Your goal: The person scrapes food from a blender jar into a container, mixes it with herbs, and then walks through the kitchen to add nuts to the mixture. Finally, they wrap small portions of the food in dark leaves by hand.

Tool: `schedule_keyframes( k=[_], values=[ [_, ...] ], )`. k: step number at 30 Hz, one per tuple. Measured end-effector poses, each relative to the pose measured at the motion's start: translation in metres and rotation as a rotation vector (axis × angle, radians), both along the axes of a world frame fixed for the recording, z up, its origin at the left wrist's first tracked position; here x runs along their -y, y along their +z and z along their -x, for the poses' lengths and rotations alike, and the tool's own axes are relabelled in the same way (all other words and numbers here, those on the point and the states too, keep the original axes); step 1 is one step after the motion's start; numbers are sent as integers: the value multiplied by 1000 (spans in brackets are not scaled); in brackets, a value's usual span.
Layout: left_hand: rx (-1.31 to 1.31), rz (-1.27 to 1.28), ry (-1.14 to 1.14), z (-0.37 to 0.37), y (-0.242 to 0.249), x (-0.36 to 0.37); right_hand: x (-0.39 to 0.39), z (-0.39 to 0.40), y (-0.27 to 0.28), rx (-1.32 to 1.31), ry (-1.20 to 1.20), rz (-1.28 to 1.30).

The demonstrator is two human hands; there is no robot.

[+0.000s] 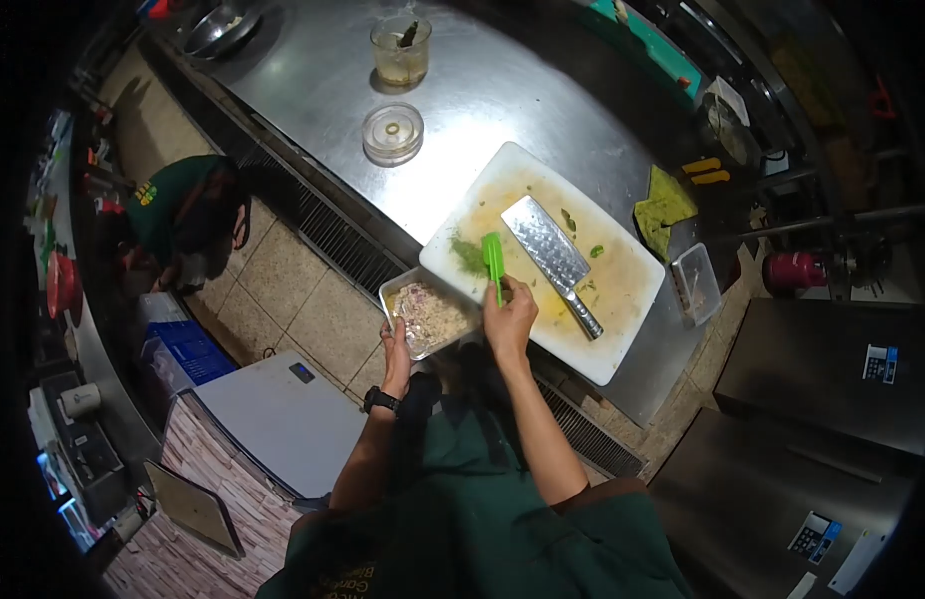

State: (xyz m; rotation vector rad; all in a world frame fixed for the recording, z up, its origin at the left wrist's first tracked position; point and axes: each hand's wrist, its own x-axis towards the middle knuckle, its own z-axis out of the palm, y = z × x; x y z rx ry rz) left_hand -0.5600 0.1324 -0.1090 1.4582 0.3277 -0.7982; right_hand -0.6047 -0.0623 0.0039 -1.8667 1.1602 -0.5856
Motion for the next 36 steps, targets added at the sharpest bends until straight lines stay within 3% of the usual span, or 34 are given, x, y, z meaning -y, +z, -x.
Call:
schedule_keyframes(
  k=[5,7,10,17,26,30,36],
  values=[
    [12,36,16,-13,-2,-4,-22,-13,15,-1,-104,-254],
    [10,12,-6,-18,-6,-4,-25,-12,13,-26,21,180],
    [6,-18,-45,-27,-2,-2,-27,-12,18,-10,83,238],
    [-52,45,-65,-40,27,5,-13,-10,7,-7,24,219],
    [-2,-26,-186,-50,8,5,-26,-12,7,63,78,311],
    [-34,-21,-195,-56,19,8,-10,-15,12,-27,80,287],
    [-7,-17,-181,-57,10,12,-31,-11,9,-8,224,306]
  ],
)
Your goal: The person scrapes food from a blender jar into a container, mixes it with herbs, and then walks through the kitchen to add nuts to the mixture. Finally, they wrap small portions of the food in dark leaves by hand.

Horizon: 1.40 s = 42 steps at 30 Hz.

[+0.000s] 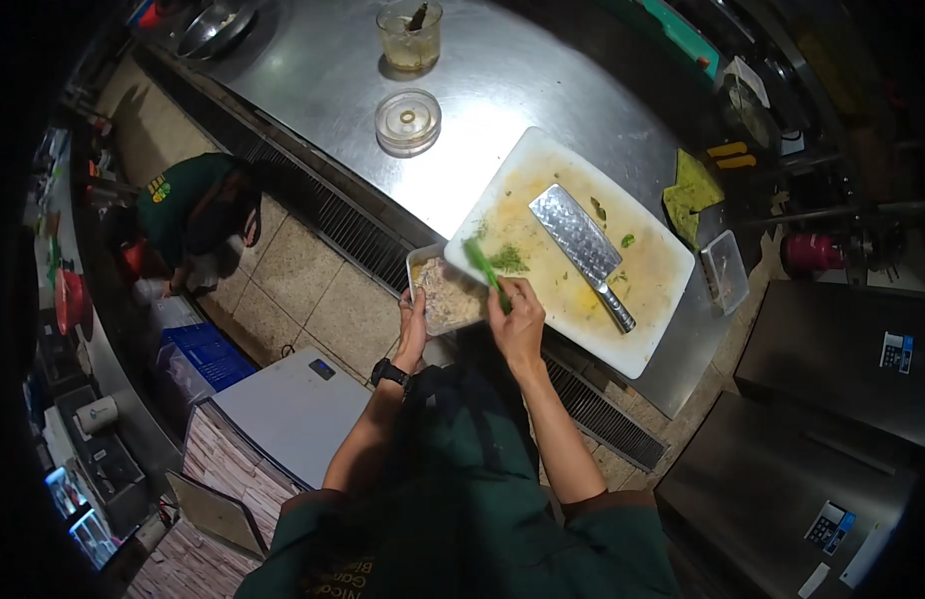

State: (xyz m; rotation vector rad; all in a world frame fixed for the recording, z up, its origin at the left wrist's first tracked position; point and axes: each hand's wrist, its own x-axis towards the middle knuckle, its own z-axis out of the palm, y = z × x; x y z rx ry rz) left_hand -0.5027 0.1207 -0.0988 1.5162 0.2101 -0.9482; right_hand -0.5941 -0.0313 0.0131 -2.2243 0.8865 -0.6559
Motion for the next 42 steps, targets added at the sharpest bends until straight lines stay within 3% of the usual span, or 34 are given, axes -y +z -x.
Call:
schedule_keyframes(
  k=[4,10,18,22,29,36,42],
  values=[
    [38,11,39,-1,-11,-2,-10,7,2,7,81,41],
    [48,-20,21,5,-2,-5,21,6,-2,8,-99,0],
    [30,25,54,7,15,-1,10,0,10,42,92,29],
    [38,1,39,6,12,-4,35,-7,-2,-4,3,74],
    [68,-38,33,3,4,-4,8,-3,13,-91,302,118],
    [34,-18,29,1,19,-4,54,-21,7,-56,65,174],
    [35,-26,72,0,19,-3,18,-8,15,-88,307,157]
  ],
)
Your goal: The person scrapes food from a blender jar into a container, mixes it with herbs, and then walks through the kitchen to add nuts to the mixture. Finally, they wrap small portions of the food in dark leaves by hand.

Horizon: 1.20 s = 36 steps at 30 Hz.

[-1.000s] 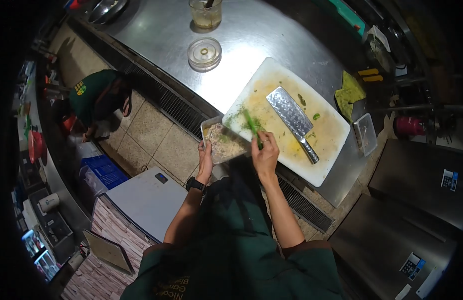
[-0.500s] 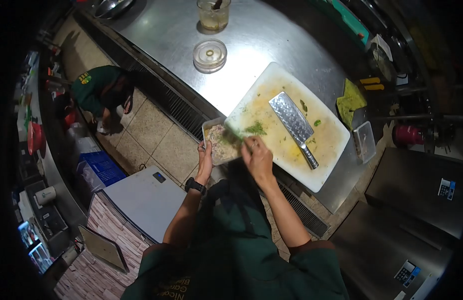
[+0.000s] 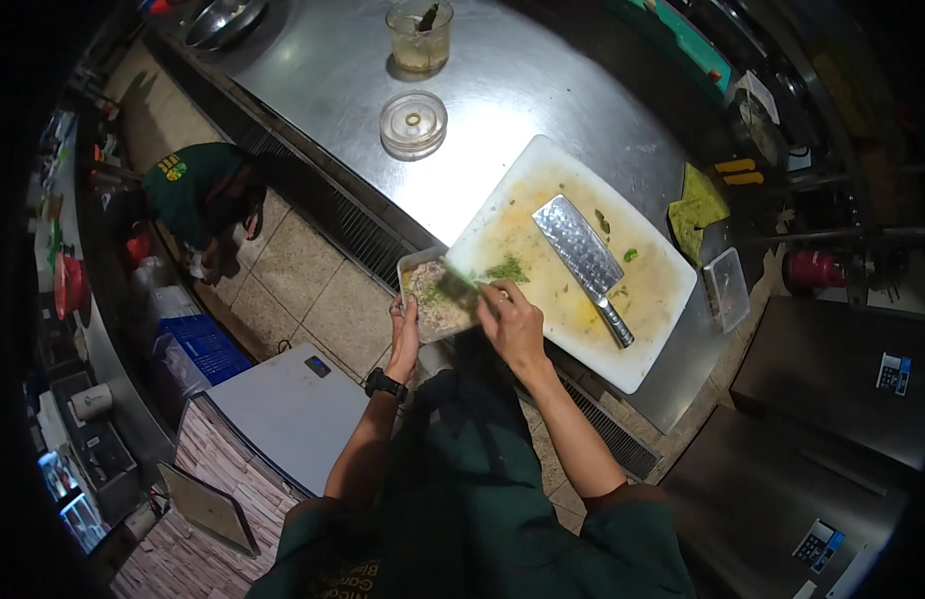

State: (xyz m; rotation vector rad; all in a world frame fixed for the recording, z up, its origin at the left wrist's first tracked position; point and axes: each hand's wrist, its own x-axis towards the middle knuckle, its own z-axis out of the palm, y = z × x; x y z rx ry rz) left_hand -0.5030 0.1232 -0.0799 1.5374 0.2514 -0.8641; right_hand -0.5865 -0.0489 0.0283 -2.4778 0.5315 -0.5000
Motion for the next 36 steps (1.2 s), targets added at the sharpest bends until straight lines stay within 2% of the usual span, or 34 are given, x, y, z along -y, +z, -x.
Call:
schedule_keyframes(
  k=[2,4,5,8,9,12,16,21,24,25,30,36],
  values=[
    [-8,11,-7,-2,0,-2,8,-1,-7,54,-40,-32],
    [-12,17,-18,0,-2,-8,27,-7,-9,37,-209,-72],
    [1,36,-14,0,-4,-9,37,-8,-6,29,-200,-4],
    [15,73,26,0,-8,-10,28,-1,-6,-19,-150,-31],
    [8,92,66,1,-8,-9,18,5,1,13,-67,-20],
    [-26,82,80,2,-2,-7,-5,20,0,57,-28,-70],
    [24,10,13,5,2,-8,-10,33,8,81,-228,-210],
    [23,42,58,8,9,-4,-2,47,5,86,-475,-236],
    [33,34,52,9,6,-4,-9,42,0,102,-403,-175],
    [30,33,42,9,2,-6,-13,38,2,110,-406,-248],
    [22,52,4,9,-18,-13,-21,42,-12,112,-415,-212],
    [5,27,29,8,-4,-6,-20,56,-4,72,-561,-202]
  ],
)
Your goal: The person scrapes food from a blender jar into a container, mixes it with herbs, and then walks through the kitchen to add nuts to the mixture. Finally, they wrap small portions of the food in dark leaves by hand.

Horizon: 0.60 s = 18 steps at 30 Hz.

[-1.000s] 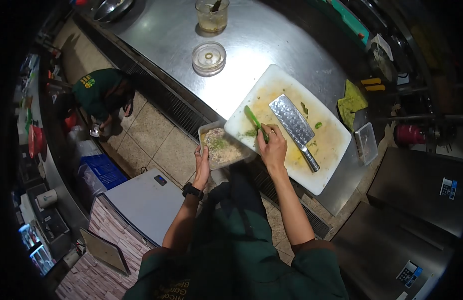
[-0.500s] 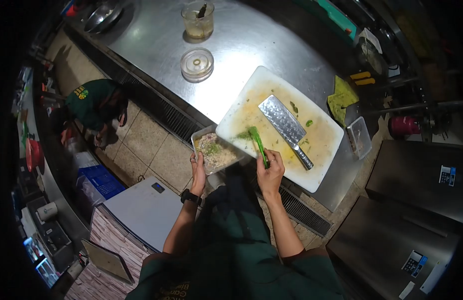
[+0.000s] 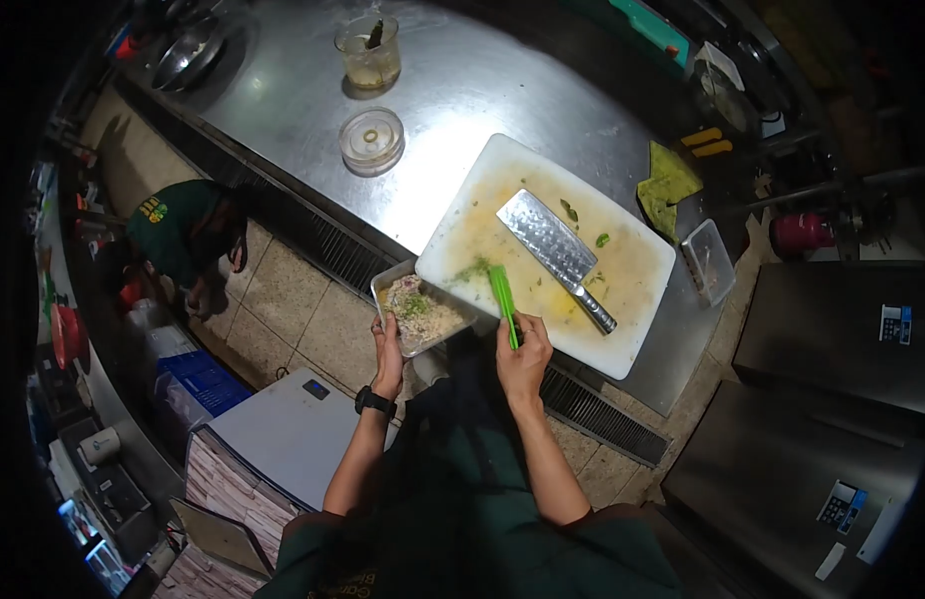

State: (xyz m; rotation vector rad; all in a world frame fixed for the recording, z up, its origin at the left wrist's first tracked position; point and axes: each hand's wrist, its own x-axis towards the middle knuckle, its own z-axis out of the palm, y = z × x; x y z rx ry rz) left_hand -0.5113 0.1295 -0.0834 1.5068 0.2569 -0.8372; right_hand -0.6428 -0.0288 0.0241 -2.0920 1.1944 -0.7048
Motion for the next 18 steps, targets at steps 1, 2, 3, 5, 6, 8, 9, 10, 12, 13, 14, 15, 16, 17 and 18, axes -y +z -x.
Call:
schedule_keyframes(
  k=[1,2,3,5,6,8,9,10,12,13,14,15,16,17,18],
  values=[
    [-4,-2,-1,2,-1,0,0,-4,6,8,-2,-2],
    [-10,-6,-19,3,-1,-2,1,-6,9,18,-5,-6],
    [-9,-8,-38,1,0,-2,3,-8,8,22,-8,-8],
    [2,-8,-34,1,7,-1,13,-15,4,41,-33,26],
    [3,-8,-28,1,7,-1,16,-19,2,51,-33,30],
    [26,-11,-30,0,4,0,19,-22,-4,-10,13,17],
    [40,-8,-54,-1,6,0,19,-24,-4,-7,14,17],
    [49,-8,-77,0,7,-1,18,-24,-6,9,39,14],
    [-5,-3,-51,1,8,1,10,-22,-5,13,69,4],
    [-50,10,-29,-1,10,4,7,-22,-1,14,123,15],
    [-52,9,-25,0,13,6,5,-22,3,16,176,26],
    [-49,-13,-36,0,17,8,6,-22,3,31,155,25],
    [-46,-35,-47,0,21,9,12,-21,1,31,160,24],
    [-44,-33,-42,0,21,10,20,-21,-6,31,143,89],
    [-37,-35,-49,1,17,10,25,-22,-8,29,123,153]
  ],
)
